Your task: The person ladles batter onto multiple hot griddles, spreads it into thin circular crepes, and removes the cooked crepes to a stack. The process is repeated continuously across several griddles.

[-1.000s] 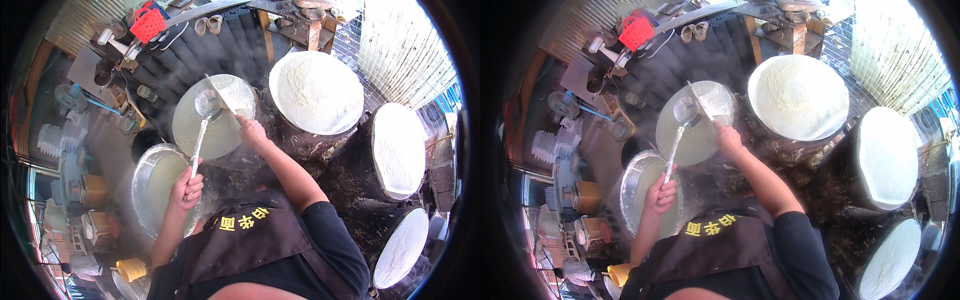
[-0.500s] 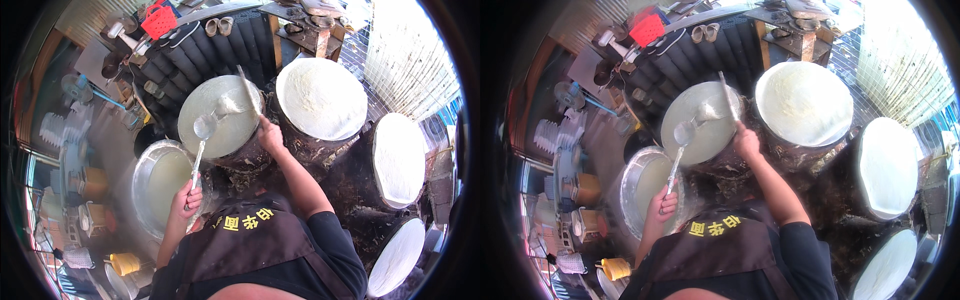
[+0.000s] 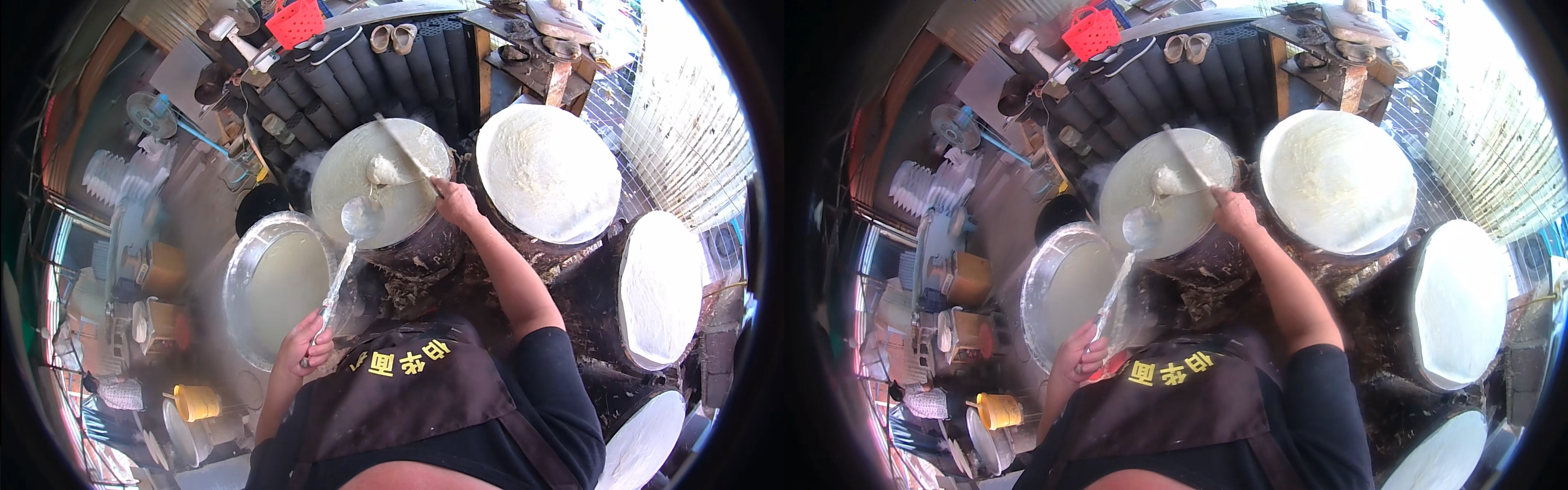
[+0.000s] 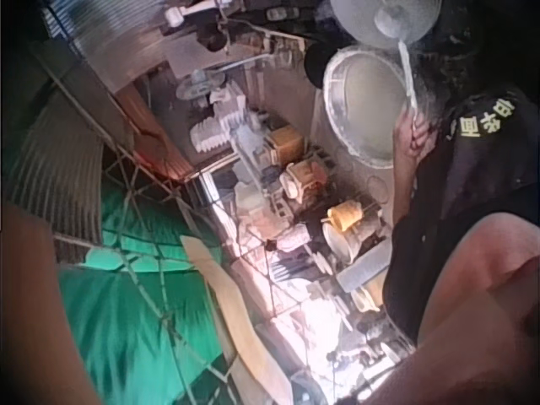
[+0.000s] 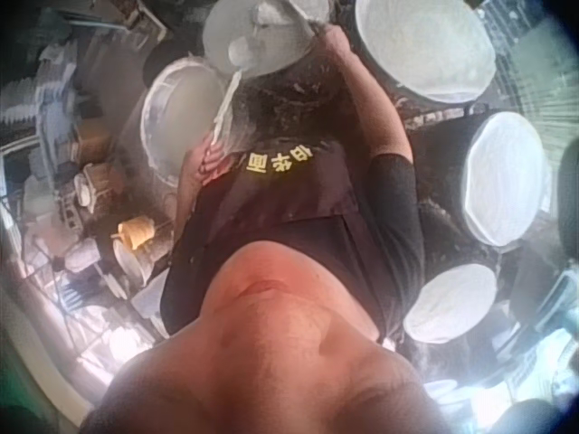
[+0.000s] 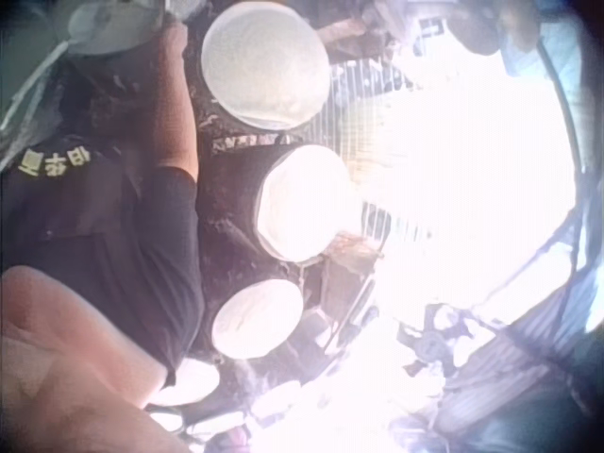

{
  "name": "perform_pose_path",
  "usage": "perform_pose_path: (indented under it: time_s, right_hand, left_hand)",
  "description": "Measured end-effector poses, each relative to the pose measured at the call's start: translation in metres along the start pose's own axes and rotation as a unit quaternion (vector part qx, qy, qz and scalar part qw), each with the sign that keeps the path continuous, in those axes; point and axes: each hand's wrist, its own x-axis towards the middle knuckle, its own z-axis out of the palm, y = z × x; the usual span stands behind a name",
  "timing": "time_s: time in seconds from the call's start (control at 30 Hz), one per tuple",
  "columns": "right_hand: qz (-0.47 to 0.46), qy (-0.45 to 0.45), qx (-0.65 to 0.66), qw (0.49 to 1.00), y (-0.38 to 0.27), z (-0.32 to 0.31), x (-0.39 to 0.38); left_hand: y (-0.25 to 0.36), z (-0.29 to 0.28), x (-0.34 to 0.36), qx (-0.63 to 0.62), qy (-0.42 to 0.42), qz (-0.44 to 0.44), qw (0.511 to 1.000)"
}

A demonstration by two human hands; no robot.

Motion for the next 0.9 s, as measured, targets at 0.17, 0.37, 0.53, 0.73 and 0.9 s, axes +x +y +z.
perform_pose_path:
  time_s: [0.17, 0.37, 0.53, 0.73, 0.9]
  right_hand:
    - [-0.074, -0.148, -0.061, 0.984, -0.02, -0.038, -0.037]
    - [0.014, -0.002, 0.082, 0.997, 0.001, -0.045, -0.105]
    - [0.085, 0.036, 0.196, 0.976, -0.024, 0.025, -0.152]
    - [0.186, 0.028, 0.372, 0.909, -0.079, 0.056, -0.18]
    - [0.165, -0.039, 0.37, 0.913, -0.093, 0.095, -0.187]
  left_hand:
    - [0.002, -0.007, 0.005, 0.013, 0.014, 0.041, 0.999]
    - [0.034, 0.004, 0.045, 0.146, 0.087, 0.092, 0.981]
    - [0.057, 0.017, 0.105, 0.377, 0.163, 0.186, 0.893]
    - [0.067, 0.043, 0.117, 0.453, 0.167, 0.159, 0.861]
    - [0.023, 0.073, 0.114, 0.256, 0.084, 0.068, 0.961]
